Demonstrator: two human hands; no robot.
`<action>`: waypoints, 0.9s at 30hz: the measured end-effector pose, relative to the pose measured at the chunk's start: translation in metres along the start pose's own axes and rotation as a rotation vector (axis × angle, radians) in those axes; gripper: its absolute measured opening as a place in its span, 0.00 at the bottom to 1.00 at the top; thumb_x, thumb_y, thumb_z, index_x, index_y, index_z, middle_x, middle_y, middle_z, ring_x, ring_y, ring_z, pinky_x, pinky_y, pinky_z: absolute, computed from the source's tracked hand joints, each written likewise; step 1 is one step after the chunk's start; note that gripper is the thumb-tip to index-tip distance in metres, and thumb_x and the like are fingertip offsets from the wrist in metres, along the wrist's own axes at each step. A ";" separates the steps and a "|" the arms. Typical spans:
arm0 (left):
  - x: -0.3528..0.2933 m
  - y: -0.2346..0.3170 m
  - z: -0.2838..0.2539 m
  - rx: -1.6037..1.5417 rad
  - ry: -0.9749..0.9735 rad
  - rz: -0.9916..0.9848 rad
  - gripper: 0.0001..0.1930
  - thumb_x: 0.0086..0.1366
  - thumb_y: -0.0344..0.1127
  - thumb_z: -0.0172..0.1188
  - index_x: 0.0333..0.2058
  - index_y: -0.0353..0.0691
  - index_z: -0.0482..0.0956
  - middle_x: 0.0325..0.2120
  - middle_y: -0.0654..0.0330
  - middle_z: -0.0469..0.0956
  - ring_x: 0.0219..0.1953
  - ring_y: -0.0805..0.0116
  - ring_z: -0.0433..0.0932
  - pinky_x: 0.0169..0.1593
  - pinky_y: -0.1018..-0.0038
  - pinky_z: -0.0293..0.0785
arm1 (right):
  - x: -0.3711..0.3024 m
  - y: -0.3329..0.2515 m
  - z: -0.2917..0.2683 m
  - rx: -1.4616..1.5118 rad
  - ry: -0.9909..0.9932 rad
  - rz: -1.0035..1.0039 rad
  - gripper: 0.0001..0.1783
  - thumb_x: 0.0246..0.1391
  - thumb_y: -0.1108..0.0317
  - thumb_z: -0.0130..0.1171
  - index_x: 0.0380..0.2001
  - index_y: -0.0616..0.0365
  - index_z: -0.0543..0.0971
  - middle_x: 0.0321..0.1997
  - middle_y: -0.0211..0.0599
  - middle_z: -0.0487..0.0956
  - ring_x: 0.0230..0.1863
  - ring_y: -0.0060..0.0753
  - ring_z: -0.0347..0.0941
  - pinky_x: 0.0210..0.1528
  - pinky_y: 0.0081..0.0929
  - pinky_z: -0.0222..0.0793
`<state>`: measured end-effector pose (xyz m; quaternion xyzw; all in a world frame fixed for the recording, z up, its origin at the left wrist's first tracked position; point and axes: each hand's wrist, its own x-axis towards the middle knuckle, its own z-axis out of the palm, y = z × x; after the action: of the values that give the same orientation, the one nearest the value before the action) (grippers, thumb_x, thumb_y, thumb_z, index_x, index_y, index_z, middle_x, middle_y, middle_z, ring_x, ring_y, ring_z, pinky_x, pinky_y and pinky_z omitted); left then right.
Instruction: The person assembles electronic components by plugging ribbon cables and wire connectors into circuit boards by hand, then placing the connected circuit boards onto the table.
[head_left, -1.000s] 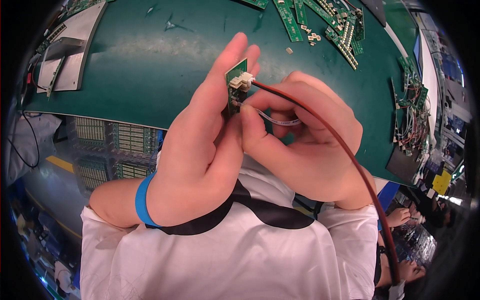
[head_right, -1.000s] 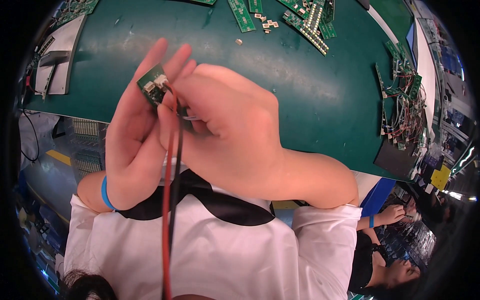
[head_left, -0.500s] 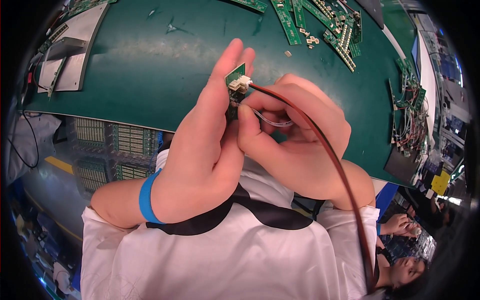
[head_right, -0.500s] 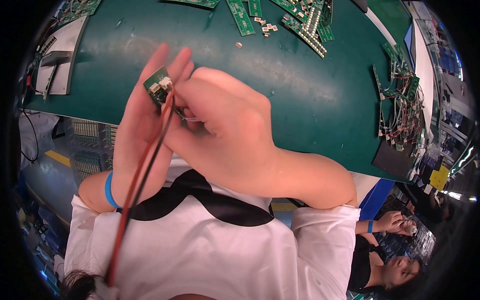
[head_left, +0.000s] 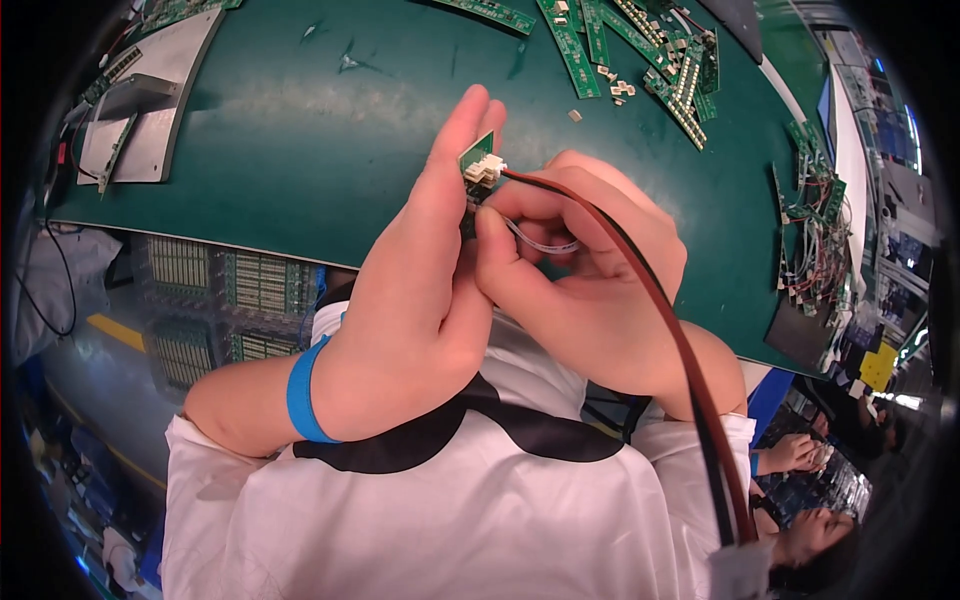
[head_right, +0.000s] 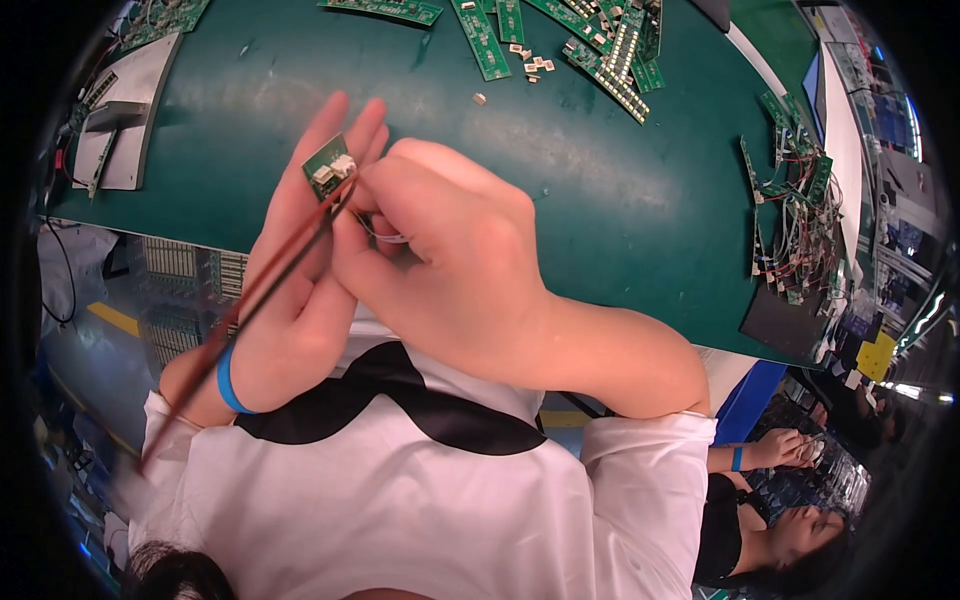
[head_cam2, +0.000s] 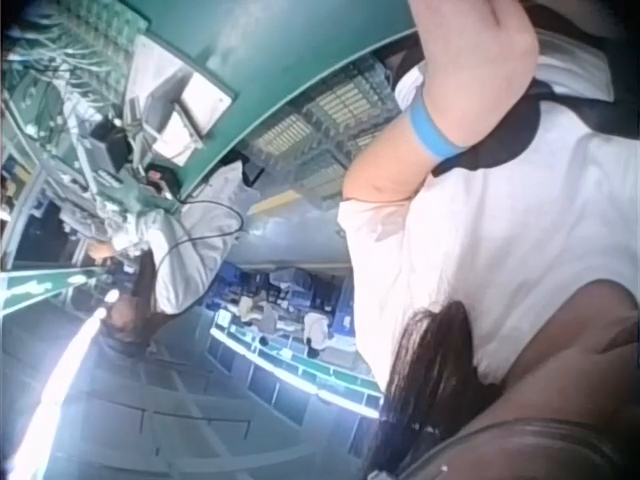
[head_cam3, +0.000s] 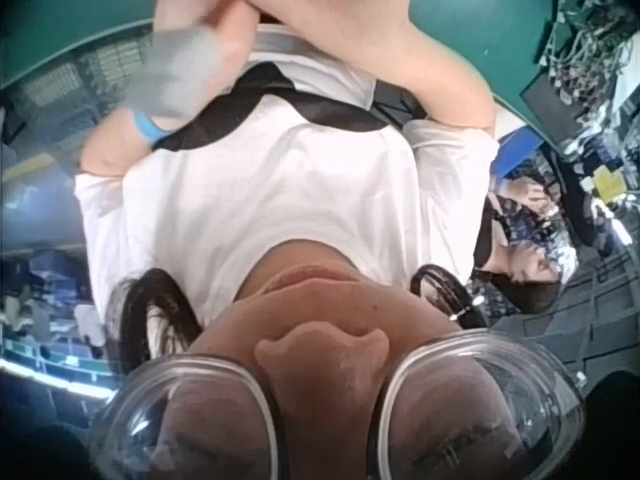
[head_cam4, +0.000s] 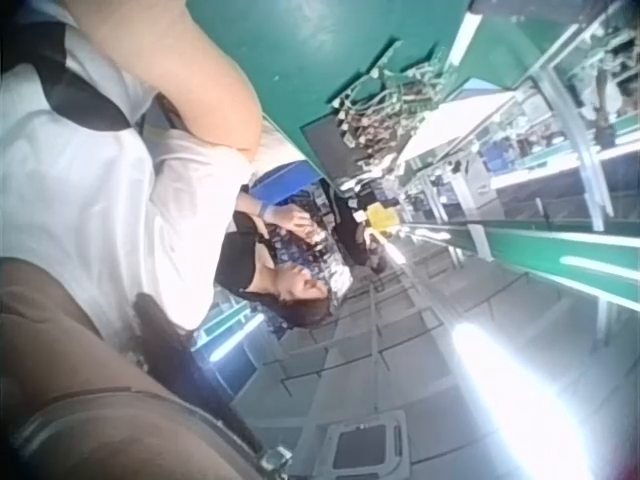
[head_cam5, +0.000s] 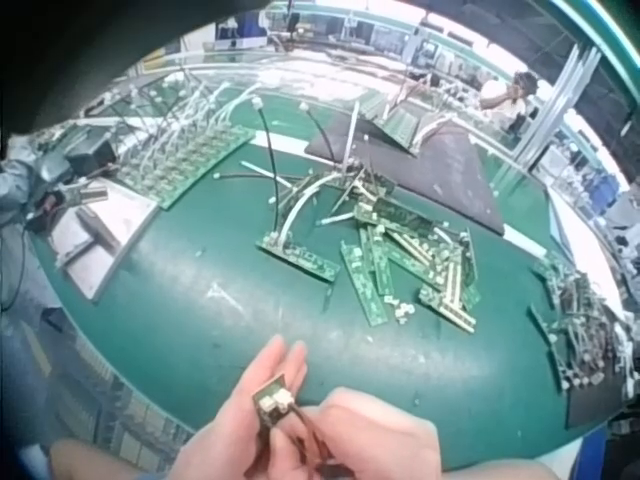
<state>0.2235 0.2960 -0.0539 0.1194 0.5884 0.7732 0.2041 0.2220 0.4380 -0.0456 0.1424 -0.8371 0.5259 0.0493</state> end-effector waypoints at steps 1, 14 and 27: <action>0.000 -0.001 -0.001 0.021 -0.002 0.018 0.32 0.63 0.19 0.36 0.65 0.35 0.36 0.65 0.44 0.44 0.66 0.59 0.48 0.63 0.69 0.53 | 0.000 0.000 0.000 0.012 0.006 0.010 0.07 0.41 0.82 0.62 0.28 0.67 0.78 0.24 0.30 0.71 0.21 0.16 0.62 0.20 0.15 0.56; 0.002 -0.003 -0.005 0.012 -0.003 0.076 0.34 0.61 0.16 0.38 0.65 0.35 0.37 0.65 0.45 0.43 0.67 0.57 0.46 0.62 0.66 0.56 | 0.003 -0.003 -0.007 0.050 0.023 0.002 0.07 0.43 0.81 0.63 0.30 0.65 0.79 0.24 0.30 0.72 0.22 0.17 0.65 0.22 0.15 0.58; 0.018 0.001 -0.004 -0.414 0.131 -0.088 0.32 0.58 0.14 0.42 0.61 0.30 0.45 0.58 0.43 0.59 0.56 0.60 0.67 0.56 0.67 0.67 | 0.020 -0.002 -0.039 -0.036 -0.208 0.211 0.11 0.47 0.67 0.63 0.24 0.66 0.77 0.20 0.34 0.74 0.22 0.21 0.69 0.22 0.20 0.62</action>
<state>0.2058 0.2999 -0.0550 -0.0013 0.4335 0.8741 0.2189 0.2006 0.4683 -0.0218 0.1064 -0.8574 0.4953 -0.0905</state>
